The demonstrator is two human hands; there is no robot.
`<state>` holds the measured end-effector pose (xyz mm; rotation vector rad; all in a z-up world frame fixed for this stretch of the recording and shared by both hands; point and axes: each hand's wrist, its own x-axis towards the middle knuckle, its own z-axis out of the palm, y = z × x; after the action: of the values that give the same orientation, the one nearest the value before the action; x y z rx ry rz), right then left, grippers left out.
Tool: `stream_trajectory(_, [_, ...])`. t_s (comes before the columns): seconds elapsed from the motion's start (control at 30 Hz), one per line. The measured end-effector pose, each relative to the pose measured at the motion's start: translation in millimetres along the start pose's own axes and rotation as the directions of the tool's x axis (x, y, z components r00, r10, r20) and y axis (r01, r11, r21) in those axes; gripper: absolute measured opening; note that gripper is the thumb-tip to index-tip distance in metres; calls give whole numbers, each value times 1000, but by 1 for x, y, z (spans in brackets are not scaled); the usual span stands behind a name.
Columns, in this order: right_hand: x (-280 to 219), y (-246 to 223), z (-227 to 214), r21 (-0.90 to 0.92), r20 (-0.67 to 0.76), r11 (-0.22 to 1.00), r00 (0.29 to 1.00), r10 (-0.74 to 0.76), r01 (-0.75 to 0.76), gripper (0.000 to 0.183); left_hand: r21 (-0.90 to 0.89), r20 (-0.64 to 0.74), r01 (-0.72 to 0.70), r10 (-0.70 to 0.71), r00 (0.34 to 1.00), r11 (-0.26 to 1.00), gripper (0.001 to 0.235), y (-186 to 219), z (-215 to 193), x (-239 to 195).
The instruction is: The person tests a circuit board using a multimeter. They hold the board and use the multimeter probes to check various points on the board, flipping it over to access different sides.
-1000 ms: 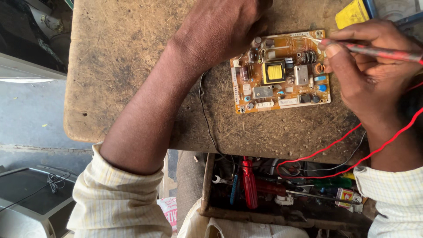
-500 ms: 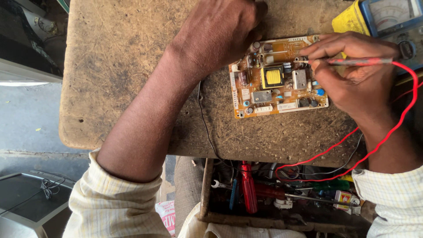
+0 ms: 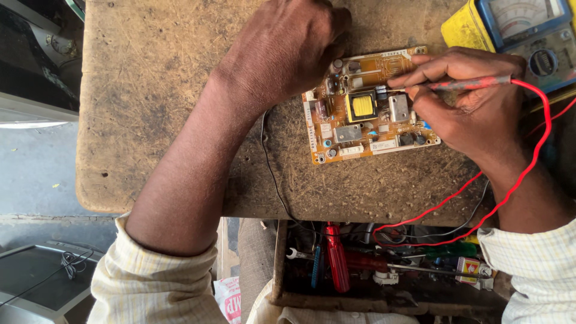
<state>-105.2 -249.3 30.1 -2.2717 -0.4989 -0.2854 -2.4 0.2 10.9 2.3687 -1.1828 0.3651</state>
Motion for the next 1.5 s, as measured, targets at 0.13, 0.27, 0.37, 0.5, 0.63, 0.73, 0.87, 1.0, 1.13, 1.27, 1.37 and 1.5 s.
stream_trajectory(0.13, [3, -3, 0, 20, -7, 1000, 1000, -21, 21, 9, 12, 12, 2, -3, 1000, 1000, 9, 4, -6, 2])
stream_trajectory(0.27, [3, -1, -1, 45, -9, 998, 999, -51, 52, 7, -91, 119, 59, -48, 992, 994, 7, 6, -10, 3])
stream_trajectory(0.37, [2, 3, -1, -37, -11, 999, 1000, 3, -3, 9, -129, 43, -6, 12, 999, 992, 13, 5, -10, -1])
stream_trajectory(0.5, [-1, 1, 1, -7, 13, 999, 999, -51, 51, 7, -123, 34, -26, 31, 999, 992, 14, -7, -12, -4])
stream_trajectory(0.63, [-4, 0, 1, -50, 4, 999, 1000, 6, -6, 5, -139, 48, 8, -1, 999, 990, 13, -12, -8, 0])
stream_trajectory(0.73, [1, 3, 2, -54, 62, 998, 997, -35, 39, 5, -171, 71, 33, -21, 997, 985, 8, -12, -5, 2])
stream_trajectory(0.87, [-2, 5, 4, -28, 76, 998, 996, -48, 50, 7, -155, 143, 58, -36, 989, 986, 19, -14, -6, 4])
stream_trajectory(1.0, [-2, 2, 4, -28, 55, 999, 998, -26, 27, 6, -192, 152, 78, -49, 987, 978, 43, -15, -7, 3])
stream_trajectory(1.13, [2, -5, 3, -58, 26, 995, 996, -82, 84, 5, -292, 180, 30, 24, 983, 956, 52, -21, -13, 1])
stream_trajectory(1.27, [1, -2, 1, -44, -12, 995, 996, 93, -93, 7, -302, 197, 78, -18, 980, 950, 50, -15, -13, 4])
stream_trajectory(1.37, [1, 2, 2, 26, -28, 998, 998, -51, 52, 7, -165, 405, 378, -287, 868, 911, 49, -5, -18, 1])
stream_trajectory(1.5, [0, 5, 3, 32, -23, 998, 999, -47, 48, 8, -174, 290, 240, -183, 939, 955, 48, 0, -27, 1])
